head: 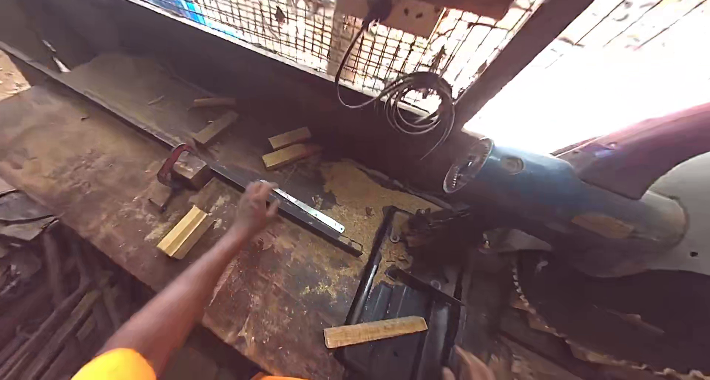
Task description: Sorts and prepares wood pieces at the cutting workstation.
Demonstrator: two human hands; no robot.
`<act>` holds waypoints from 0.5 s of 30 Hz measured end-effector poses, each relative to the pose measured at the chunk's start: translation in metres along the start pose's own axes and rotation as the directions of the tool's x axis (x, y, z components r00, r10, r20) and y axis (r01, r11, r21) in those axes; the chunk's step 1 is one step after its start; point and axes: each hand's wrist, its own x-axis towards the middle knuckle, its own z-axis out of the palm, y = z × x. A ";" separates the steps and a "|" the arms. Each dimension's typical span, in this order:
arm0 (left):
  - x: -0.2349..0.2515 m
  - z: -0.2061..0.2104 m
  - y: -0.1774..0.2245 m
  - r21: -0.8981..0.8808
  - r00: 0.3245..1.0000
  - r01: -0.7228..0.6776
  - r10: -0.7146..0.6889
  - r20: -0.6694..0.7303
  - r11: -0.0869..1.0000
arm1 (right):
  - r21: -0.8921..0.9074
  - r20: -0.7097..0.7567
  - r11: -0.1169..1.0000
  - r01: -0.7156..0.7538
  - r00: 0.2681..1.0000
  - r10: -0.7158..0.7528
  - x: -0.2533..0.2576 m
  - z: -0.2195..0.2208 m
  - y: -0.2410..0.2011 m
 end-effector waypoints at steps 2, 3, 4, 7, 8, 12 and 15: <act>0.056 -0.002 -0.022 0.062 1.000 0.019 -0.019 -0.002 0.998 | -0.093 0.074 0.992 0.086 0.994 -0.079 0.009 0.016 -0.051; 0.077 -0.001 -0.029 0.077 1.000 0.018 -0.018 -0.003 0.997 | -0.127 0.089 0.988 0.089 0.993 -0.078 0.014 0.022 -0.075; 0.093 0.003 -0.034 0.069 1.000 0.023 -0.023 0.006 0.997 | -0.145 0.106 0.987 0.065 0.993 -0.050 0.019 0.027 -0.096; 0.124 0.018 -0.046 0.002 0.995 0.024 -0.024 0.099 1.000 | -0.163 0.147 0.985 -0.058 0.986 0.082 0.035 0.038 -0.127; 0.130 0.023 -0.049 -0.004 0.994 0.013 -0.012 0.113 1.000 | -0.163 0.133 0.983 -0.080 0.986 0.102 0.039 0.040 -0.129; 0.127 0.024 -0.048 -0.091 0.992 0.009 0.002 0.124 0.996 | -0.062 0.143 0.994 -0.090 0.985 0.098 0.048 0.036 -0.123; 0.106 0.010 -0.040 -0.404 0.993 0.112 -0.092 0.070 0.908 | 0.031 0.137 0.994 -0.105 0.986 0.100 0.054 0.030 -0.116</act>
